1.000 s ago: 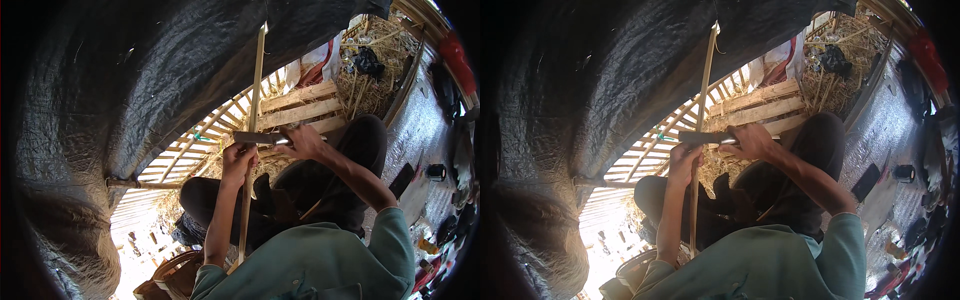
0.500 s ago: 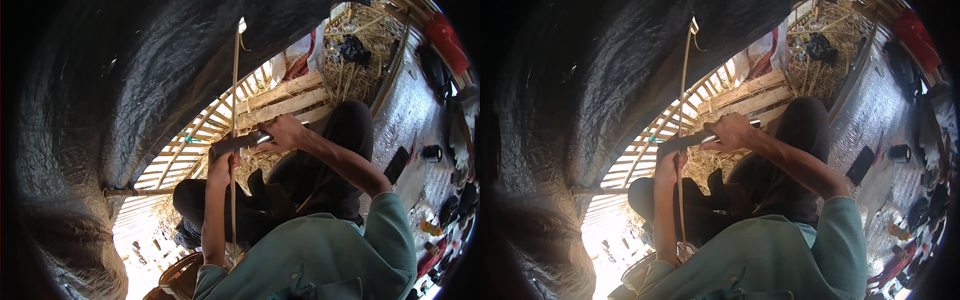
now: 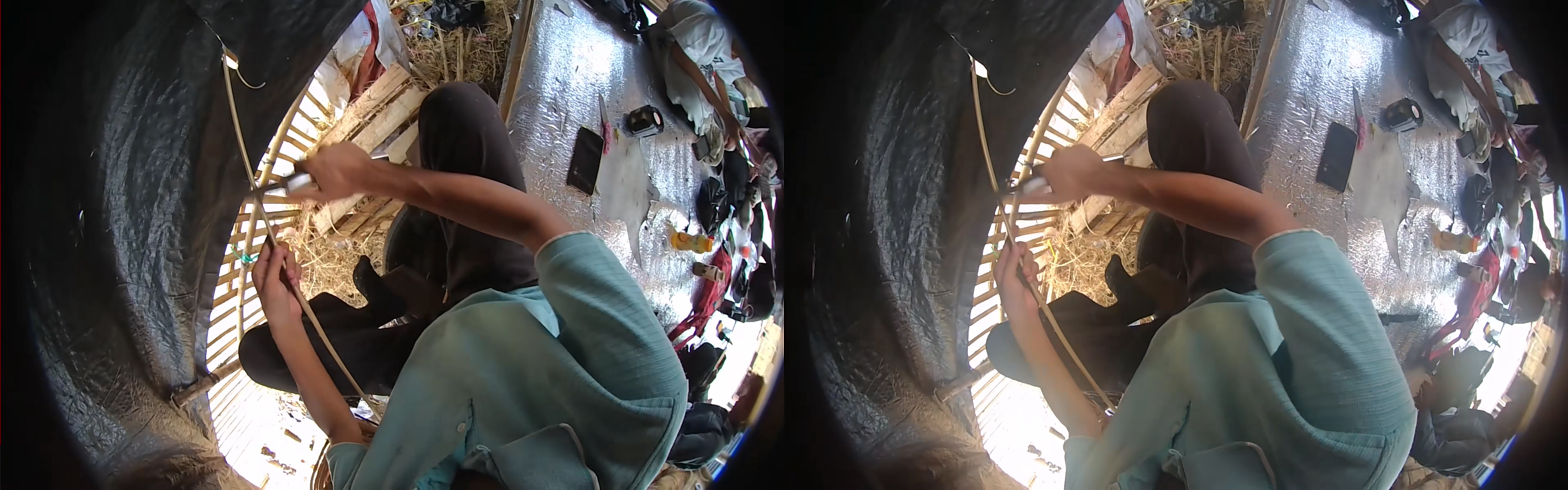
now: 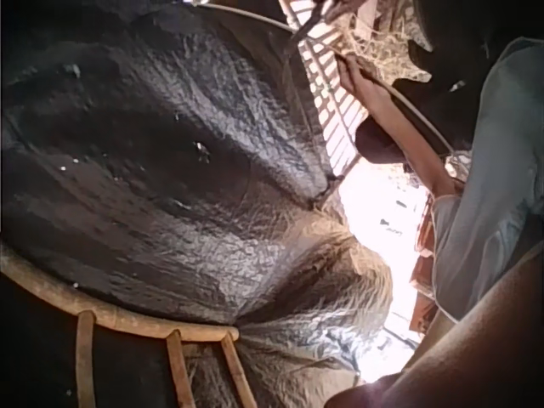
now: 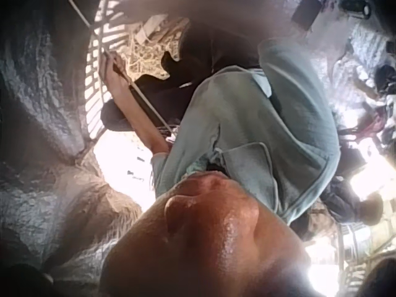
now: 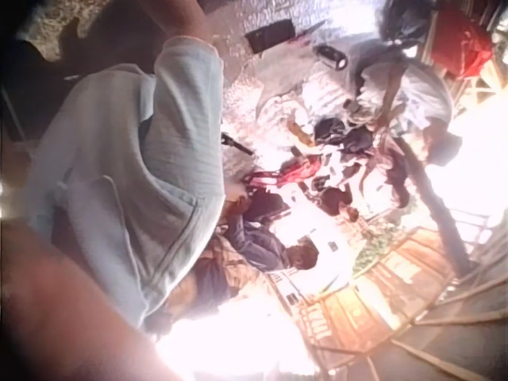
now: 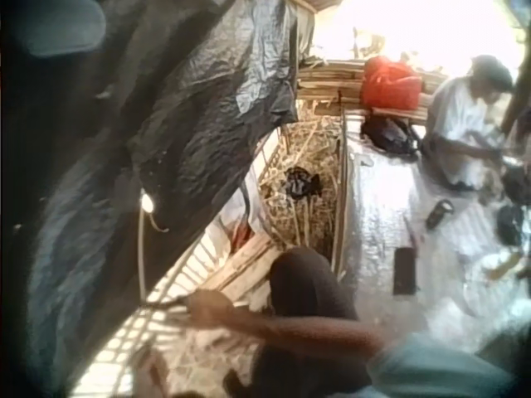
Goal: The person shaves a strip of wood using a knife, removing thin layers of material while holding the strip against their leg and a wooden crate.
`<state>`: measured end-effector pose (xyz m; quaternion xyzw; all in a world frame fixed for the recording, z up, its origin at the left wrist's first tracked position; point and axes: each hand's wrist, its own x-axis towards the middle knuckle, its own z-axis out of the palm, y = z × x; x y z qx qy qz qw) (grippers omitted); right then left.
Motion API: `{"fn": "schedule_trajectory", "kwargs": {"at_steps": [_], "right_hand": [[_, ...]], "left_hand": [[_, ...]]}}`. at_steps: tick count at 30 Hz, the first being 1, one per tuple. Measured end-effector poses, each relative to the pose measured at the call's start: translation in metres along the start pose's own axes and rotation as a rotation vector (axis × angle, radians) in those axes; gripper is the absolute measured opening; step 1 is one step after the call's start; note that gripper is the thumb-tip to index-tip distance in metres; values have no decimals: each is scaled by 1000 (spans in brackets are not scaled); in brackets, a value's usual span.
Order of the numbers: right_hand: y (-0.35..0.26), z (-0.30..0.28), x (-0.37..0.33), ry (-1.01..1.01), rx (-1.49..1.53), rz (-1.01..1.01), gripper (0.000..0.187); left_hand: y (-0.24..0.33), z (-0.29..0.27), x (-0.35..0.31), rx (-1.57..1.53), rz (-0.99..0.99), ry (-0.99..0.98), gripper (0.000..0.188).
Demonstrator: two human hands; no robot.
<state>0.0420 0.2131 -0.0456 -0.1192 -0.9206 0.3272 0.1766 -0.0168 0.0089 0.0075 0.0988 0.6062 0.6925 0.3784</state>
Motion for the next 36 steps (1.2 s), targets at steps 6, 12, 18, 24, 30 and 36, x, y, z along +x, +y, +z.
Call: {"fn": "schedule_trajectory", "kwargs": {"at_steps": [6, 12, 18, 24, 30, 36], "right_hand": [[-13, -2, -9, -70, 25, -172, 62], [5, -8, 18, 58, 15, 52, 57], [-9, -10, 7, -140, -110, -332, 59], [-6, -30, 51, -147, -74, 49, 69], [7, -39, 57, -164, -272, -630, 56], [27, -32, 86, 14, -7, 78, 64]], "left_hand": [[1, -14, 1, -113, -12, -38, 32], [-2, -1, 6, -83, -5, -18, 35], [2, -10, 2, -210, -33, -77, 36], [-4, -7, 12, -52, 15, 58, 36], [1, 1, -1, -100, -50, 56, 36], [-3, 13, 11, -87, -49, 45, 36]]}}
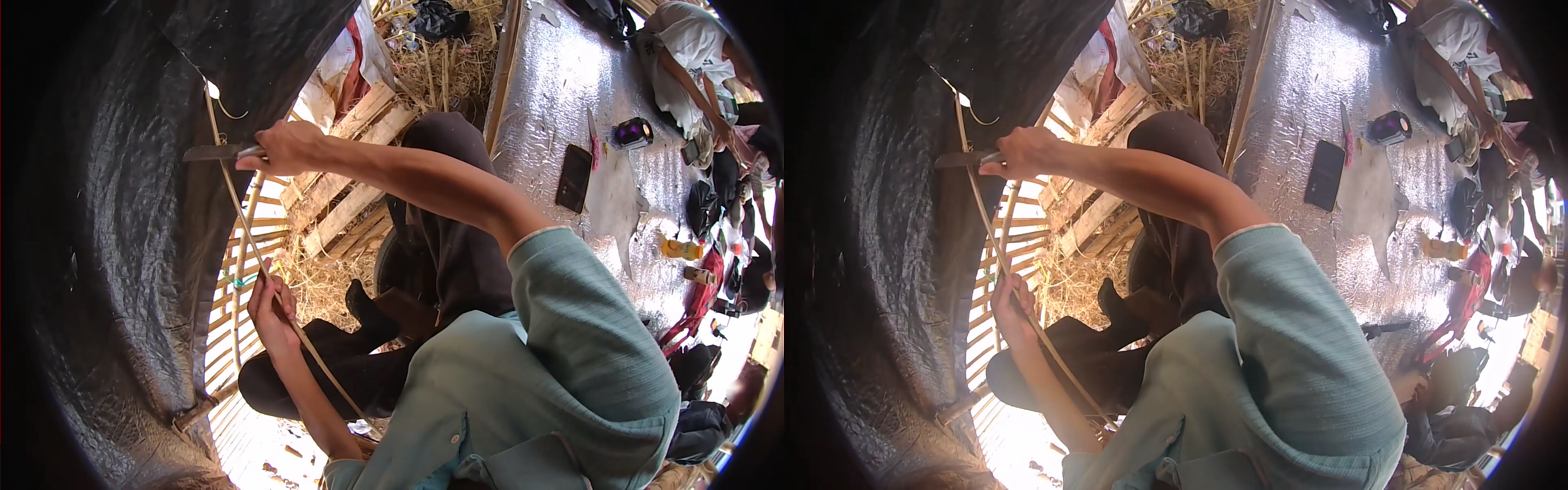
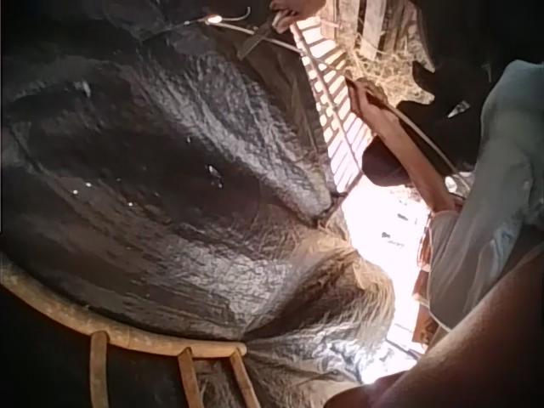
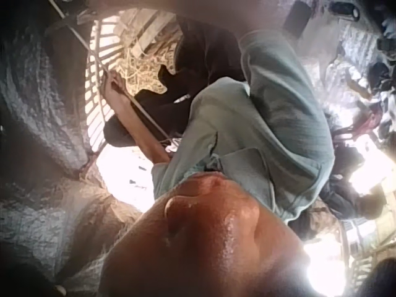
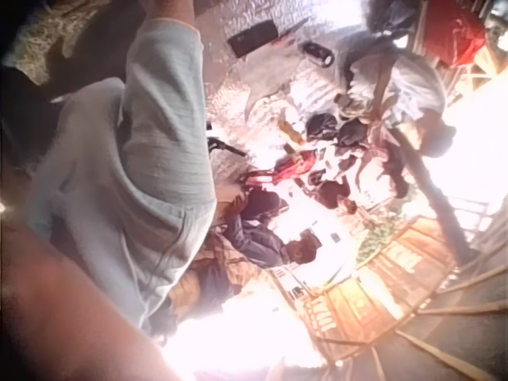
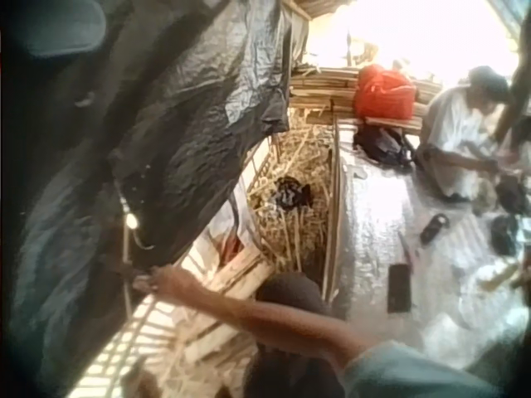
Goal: The person shaves a strip of wood using a knife, removing thin layers of material while holding the strip against their leg and a wooden crate.
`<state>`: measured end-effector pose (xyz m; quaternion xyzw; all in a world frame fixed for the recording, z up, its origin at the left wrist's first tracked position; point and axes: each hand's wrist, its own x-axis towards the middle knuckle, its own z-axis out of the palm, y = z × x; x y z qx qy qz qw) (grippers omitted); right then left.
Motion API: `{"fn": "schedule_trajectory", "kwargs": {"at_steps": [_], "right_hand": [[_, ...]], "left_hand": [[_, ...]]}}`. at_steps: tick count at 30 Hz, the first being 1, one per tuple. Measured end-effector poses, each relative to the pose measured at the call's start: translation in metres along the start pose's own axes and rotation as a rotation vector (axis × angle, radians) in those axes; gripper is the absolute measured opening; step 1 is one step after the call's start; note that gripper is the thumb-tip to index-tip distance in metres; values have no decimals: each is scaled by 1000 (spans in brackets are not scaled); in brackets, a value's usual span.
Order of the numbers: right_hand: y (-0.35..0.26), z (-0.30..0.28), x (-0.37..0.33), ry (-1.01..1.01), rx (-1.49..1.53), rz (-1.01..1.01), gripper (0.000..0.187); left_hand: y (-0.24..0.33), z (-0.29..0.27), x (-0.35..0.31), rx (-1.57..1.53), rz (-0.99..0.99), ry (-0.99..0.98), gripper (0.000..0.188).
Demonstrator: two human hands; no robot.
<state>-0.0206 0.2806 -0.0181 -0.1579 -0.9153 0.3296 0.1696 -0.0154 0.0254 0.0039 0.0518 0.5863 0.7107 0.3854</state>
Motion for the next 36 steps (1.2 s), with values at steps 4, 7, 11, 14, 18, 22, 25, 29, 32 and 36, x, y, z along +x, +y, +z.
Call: {"fn": "schedule_trajectory", "kwargs": {"at_steps": [4, 7, 11, 14, 18, 22, 25, 29, 32, 36], "right_hand": [[-26, 3, -23, -186, 32, -296, 62], [-17, 9, -27, -109, -219, -543, 60], [7, -5, 2, 28, 216, 268, 66], [-19, -4, -5, -62, 61, 1, 66], [-28, 10, -29, -110, 1, -604, 63], [-15, -1, -18, -136, -51, 43, 66], [-3, -9, -2, -54, 263, 382, 70], [-19, -7, -25, -168, -104, -186, 66], [-25, 8, -48, -209, -142, -590, 65], [-31, 12, -67, -115, 66, -697, 59]], "left_hand": [[5, -15, -3, -39, -27, 19, 34], [4, -16, -4, -31, -38, 14, 34], [-3, 2, 0, 53, -15, -9, 34], [-6, -14, -1, -22, -42, -13, 35], [0, -19, -1, -75, -47, -26, 36], [-3, -10, -3, 27, -2, 35, 34], [-7, -9, -4, 75, 0, 23, 33], [-5, -17, 1, 10, -2, 25, 33], [-4, -13, -1, 34, -25, 96, 23], [0, -23, -4, 154, -7, 153, 16]]}}
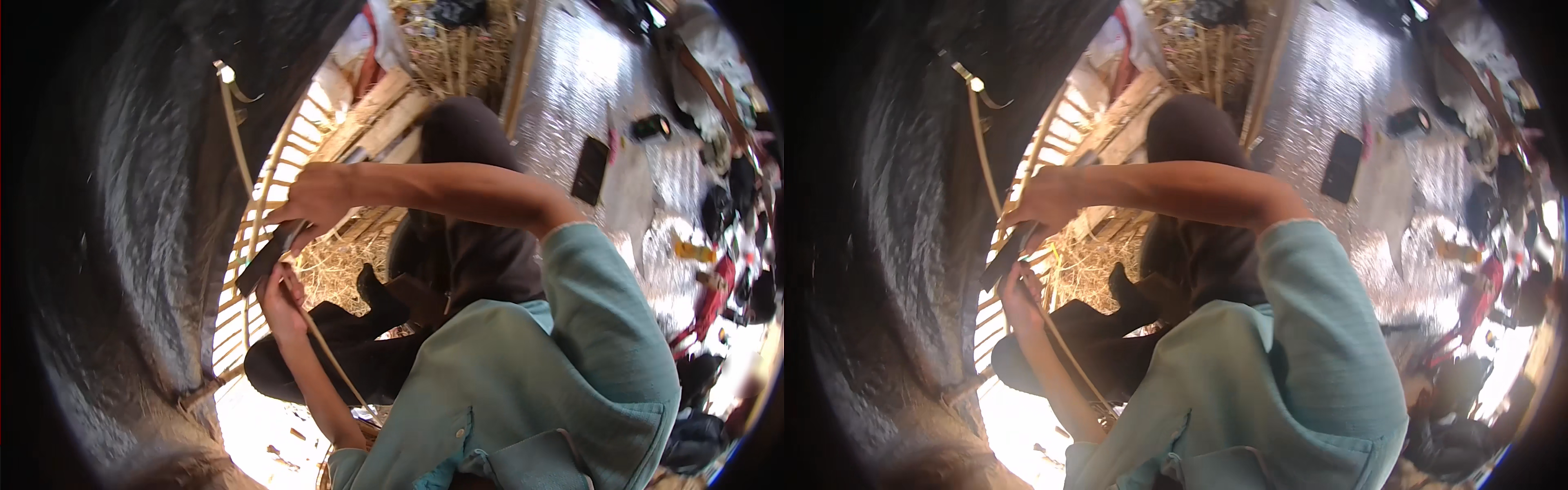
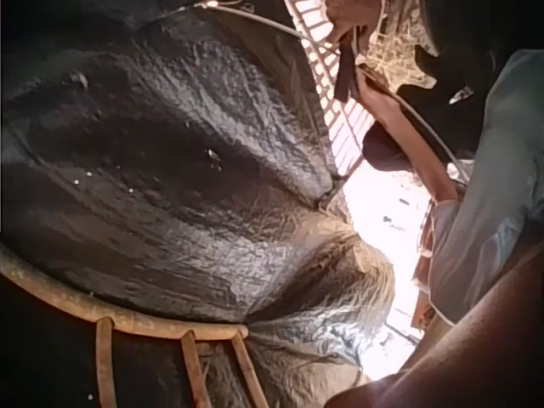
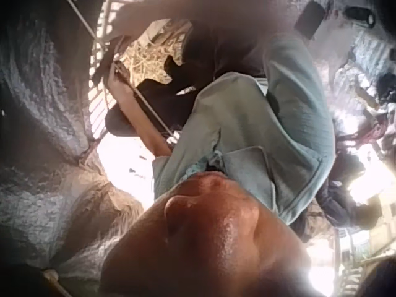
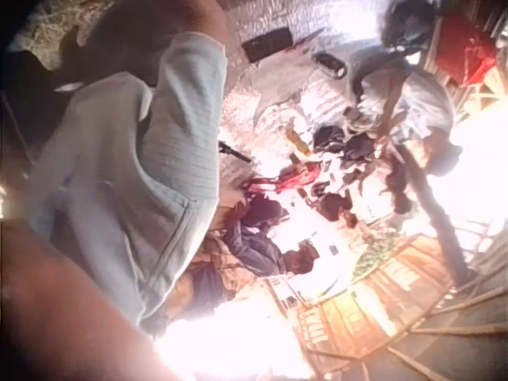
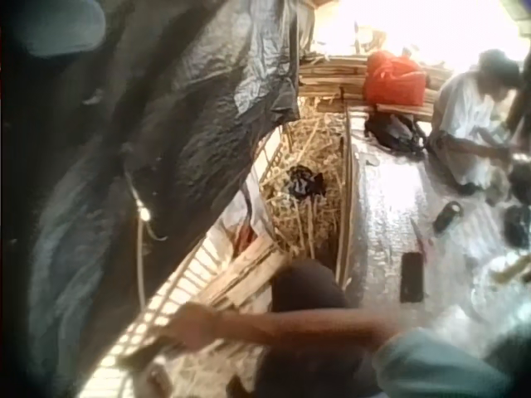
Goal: The person shaves a strip of wood using a knife, removing thin layers of material while holding the strip against their leg and a wooden crate.
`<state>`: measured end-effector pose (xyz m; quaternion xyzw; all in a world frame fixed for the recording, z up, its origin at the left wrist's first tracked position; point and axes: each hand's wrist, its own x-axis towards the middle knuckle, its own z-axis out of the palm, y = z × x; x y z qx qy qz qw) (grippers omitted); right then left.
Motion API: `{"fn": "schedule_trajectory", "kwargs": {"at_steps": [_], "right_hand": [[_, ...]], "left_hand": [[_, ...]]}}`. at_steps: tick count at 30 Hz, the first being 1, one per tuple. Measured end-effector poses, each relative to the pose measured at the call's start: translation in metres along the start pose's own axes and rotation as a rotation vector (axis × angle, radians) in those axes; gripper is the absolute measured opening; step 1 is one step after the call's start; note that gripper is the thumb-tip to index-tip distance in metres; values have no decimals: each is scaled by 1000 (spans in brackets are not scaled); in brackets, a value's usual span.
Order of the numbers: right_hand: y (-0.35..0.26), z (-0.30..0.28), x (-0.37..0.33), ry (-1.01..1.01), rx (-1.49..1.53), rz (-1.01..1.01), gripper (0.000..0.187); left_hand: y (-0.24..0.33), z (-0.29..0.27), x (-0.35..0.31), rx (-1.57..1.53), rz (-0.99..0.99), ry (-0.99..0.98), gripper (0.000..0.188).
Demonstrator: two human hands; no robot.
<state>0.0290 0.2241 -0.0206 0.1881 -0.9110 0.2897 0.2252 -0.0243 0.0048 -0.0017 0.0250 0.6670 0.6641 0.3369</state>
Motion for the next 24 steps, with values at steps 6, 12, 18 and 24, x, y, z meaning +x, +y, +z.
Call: {"fn": "schedule_trajectory", "kwargs": {"at_steps": [6, 12, 18, 24], "right_hand": [[1, 5, 2, -20, -105, 215, 49], [-6, -4, 7, -174, -82, 147, 50], [17, 0, 11, -131, -121, 278, 51], [67, -27, 27, 107, 24, 675, 54]], "left_hand": [[-8, 2, 0, 8, 53, -36, 26], [-4, 3, -6, 2, 9, -30, 19], [-4, 4, -4, 90, 47, -102, 26], [6, 20, -11, 1, 16, -206, 35]]}}
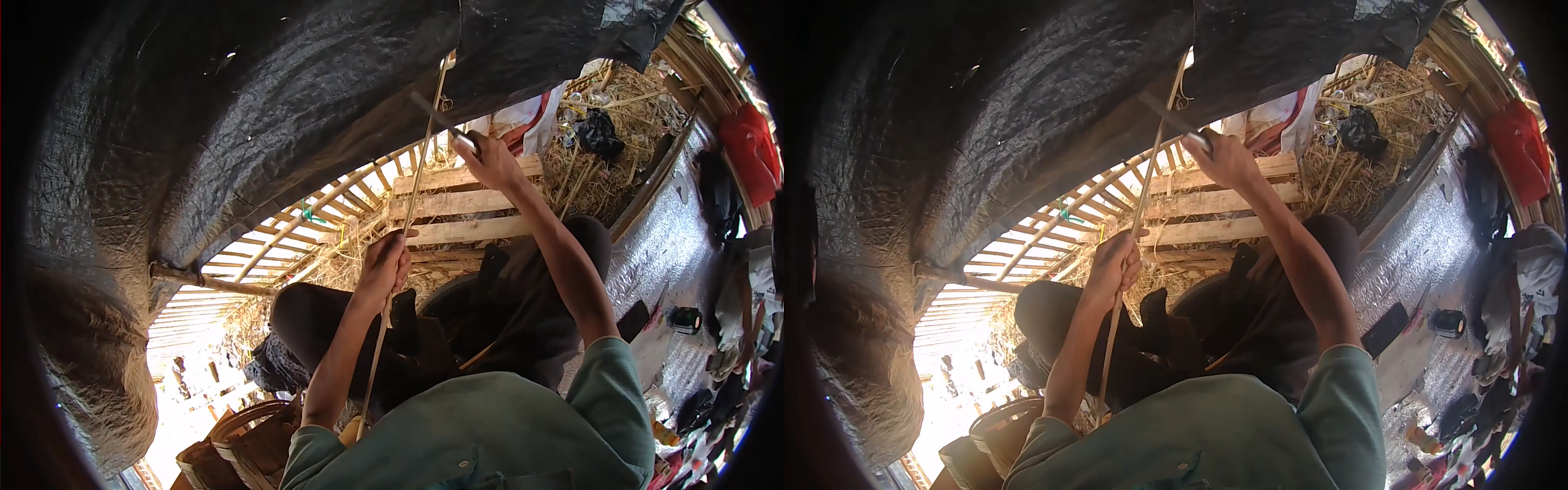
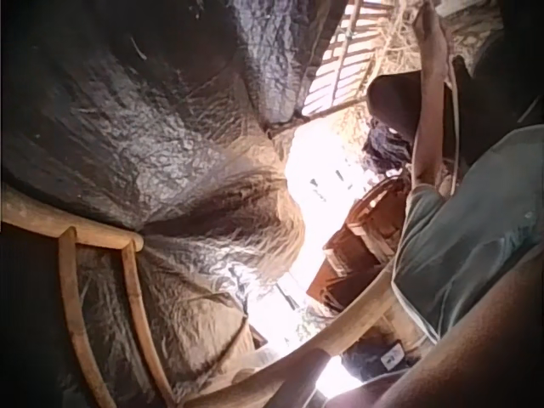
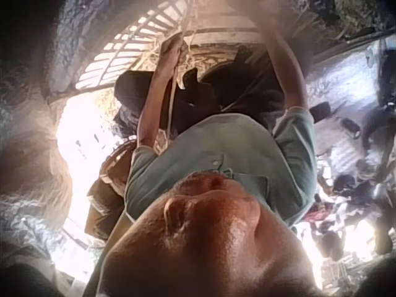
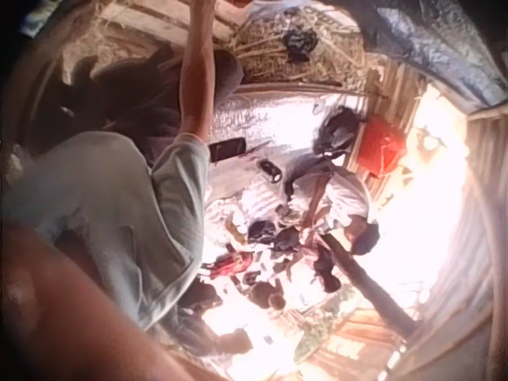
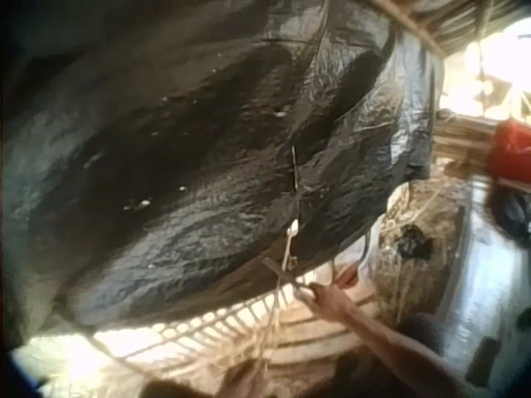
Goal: The person shaves a strip of wood using a knife, removing thin layers of material while holding the strip against their leg and a wooden crate.
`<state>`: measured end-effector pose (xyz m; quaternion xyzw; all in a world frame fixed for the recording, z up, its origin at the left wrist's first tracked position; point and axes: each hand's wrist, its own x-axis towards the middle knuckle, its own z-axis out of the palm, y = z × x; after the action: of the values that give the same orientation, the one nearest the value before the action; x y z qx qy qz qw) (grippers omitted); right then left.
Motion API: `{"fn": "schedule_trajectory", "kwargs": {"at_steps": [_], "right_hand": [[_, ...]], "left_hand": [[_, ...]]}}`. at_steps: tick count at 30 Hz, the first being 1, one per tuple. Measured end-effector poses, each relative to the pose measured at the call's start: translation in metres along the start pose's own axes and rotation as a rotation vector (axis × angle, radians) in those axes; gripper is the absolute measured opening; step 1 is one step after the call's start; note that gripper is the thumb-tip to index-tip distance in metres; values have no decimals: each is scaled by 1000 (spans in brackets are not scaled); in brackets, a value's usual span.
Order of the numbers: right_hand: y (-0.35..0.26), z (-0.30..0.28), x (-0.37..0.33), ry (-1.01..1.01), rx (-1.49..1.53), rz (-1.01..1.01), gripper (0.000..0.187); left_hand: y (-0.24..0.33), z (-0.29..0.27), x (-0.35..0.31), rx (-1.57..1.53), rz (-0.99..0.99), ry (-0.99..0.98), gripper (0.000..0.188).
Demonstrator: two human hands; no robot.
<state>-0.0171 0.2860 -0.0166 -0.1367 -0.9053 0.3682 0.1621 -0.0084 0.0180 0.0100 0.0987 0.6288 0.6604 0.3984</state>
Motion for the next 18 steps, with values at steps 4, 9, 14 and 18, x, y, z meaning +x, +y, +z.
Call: {"fn": "schedule_trajectory", "kwargs": {"at_steps": [4, 9, 14, 18], "right_hand": [[-14, 11, -12, -229, -175, -502, 48], [12, -17, 46, 22, -307, 2, 57], [27, -37, 60, 49, -300, 201, 71], [20, -35, 47, 9, -203, 183, 70]], "left_hand": [[-9, -13, -6, -36, -62, 8, 33], [-19, -3, -7, 51, -51, 7, 36], [-19, -16, -10, -5, -33, -47, 36], [-22, -16, 1, 59, -15, -20, 33]]}}
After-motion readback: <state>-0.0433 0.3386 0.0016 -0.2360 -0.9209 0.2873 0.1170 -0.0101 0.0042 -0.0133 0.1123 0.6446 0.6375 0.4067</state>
